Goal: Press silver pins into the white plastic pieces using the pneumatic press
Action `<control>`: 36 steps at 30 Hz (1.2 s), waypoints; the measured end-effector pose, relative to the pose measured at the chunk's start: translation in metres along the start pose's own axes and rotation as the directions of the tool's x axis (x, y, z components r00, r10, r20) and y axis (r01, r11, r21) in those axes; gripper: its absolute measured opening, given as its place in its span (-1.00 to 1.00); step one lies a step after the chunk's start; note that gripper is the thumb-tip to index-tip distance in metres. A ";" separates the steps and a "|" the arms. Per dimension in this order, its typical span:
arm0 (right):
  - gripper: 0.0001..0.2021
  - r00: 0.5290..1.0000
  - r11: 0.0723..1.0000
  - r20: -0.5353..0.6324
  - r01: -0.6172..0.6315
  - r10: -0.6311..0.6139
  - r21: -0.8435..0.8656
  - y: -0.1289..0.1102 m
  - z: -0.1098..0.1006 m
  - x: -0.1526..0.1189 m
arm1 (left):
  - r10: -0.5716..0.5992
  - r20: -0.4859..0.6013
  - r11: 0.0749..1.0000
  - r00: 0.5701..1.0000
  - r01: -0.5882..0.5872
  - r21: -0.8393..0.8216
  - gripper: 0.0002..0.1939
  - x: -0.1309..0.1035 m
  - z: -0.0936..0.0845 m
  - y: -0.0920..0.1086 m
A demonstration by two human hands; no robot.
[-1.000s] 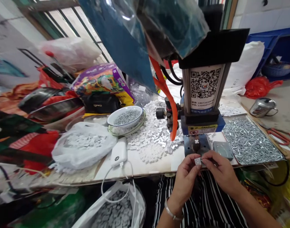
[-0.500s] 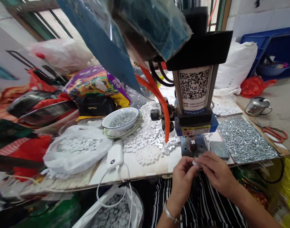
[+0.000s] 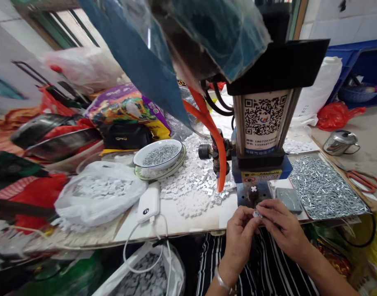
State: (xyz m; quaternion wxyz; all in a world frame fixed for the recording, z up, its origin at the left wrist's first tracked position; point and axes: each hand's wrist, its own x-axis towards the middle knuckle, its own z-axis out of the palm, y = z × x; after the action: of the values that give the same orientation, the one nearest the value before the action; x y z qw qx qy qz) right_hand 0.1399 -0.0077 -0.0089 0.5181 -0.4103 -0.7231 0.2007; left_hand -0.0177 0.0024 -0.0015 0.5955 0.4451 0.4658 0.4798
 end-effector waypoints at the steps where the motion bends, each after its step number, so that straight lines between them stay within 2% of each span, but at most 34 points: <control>1: -0.64 1.000 1.000 0.005 0.002 -0.002 0.000 0.000 0.001 0.000 | 0.004 -0.009 1.000 1.000 -0.004 -0.003 -0.81 0.000 0.000 -0.001; 5: -0.62 1.000 1.000 0.003 -0.008 0.008 -0.003 0.001 0.006 -0.002 | -0.008 -0.019 0.999 1.000 0.007 -0.042 -0.78 0.002 0.002 -0.001; 8: -0.65 1.000 0.999 -0.005 -0.029 0.029 0.032 0.003 0.006 -0.003 | -0.027 0.016 0.998 1.000 0.028 -0.052 -0.77 0.002 0.003 0.000; 12: -0.76 0.988 0.984 0.060 -0.146 0.140 0.098 0.007 -0.001 0.000 | -0.012 0.098 0.998 0.995 0.005 0.066 -0.77 0.009 -0.003 0.009; 15: -0.83 0.961 0.955 0.041 -0.277 0.275 0.109 0.013 -0.007 0.007 | 0.121 -0.005 0.966 0.993 -0.116 0.233 -0.82 0.025 -0.007 0.014; 18: -0.82 0.932 0.923 -0.010 -0.358 0.363 0.138 0.021 -0.009 0.019 | 0.279 -0.084 0.895 0.957 -0.228 0.384 -0.84 0.048 -0.007 0.013; 20: -0.78 0.918 0.909 -0.028 -0.387 0.396 0.156 0.026 -0.008 0.029 | 0.283 -0.061 0.883 0.957 -0.235 0.405 -0.86 0.062 -0.005 0.009; 23: -0.73 0.903 0.895 -0.051 -0.413 0.427 0.171 0.033 -0.003 0.042 | 0.184 0.000 0.939 0.983 -0.175 0.296 -0.85 0.074 -0.001 -0.001; 27: -0.72 0.908 0.905 -0.068 -0.401 0.413 0.141 0.039 0.005 0.052 | 0.134 0.028 0.980 0.991 -0.137 0.144 -0.77 0.078 -0.002 -0.010; 31: -0.73 0.930 0.934 -0.085 -0.353 0.357 0.050 0.046 0.011 0.054 | 0.134 0.019 0.984 0.991 -0.135 0.113 -0.72 0.078 -0.004 -0.012; 34: -0.76 0.962 0.963 -0.090 -0.264 0.258 -0.053 0.047 0.012 0.053 | 0.136 0.026 0.986 0.990 -0.138 0.097 -0.70 0.079 -0.004 -0.013; 36: -0.77 0.986 0.978 -0.072 -0.160 0.151 -0.137 0.045 0.013 0.053 | 0.123 0.032 0.989 0.992 -0.125 0.079 -0.67 0.080 -0.005 -0.013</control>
State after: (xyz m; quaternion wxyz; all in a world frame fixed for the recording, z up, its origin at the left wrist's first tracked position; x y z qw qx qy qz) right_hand 0.1391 0.0628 -0.0153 0.4919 -0.5075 -0.6852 0.1759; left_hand -0.0117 0.0794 -0.0253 0.5523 0.5036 0.4483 0.4903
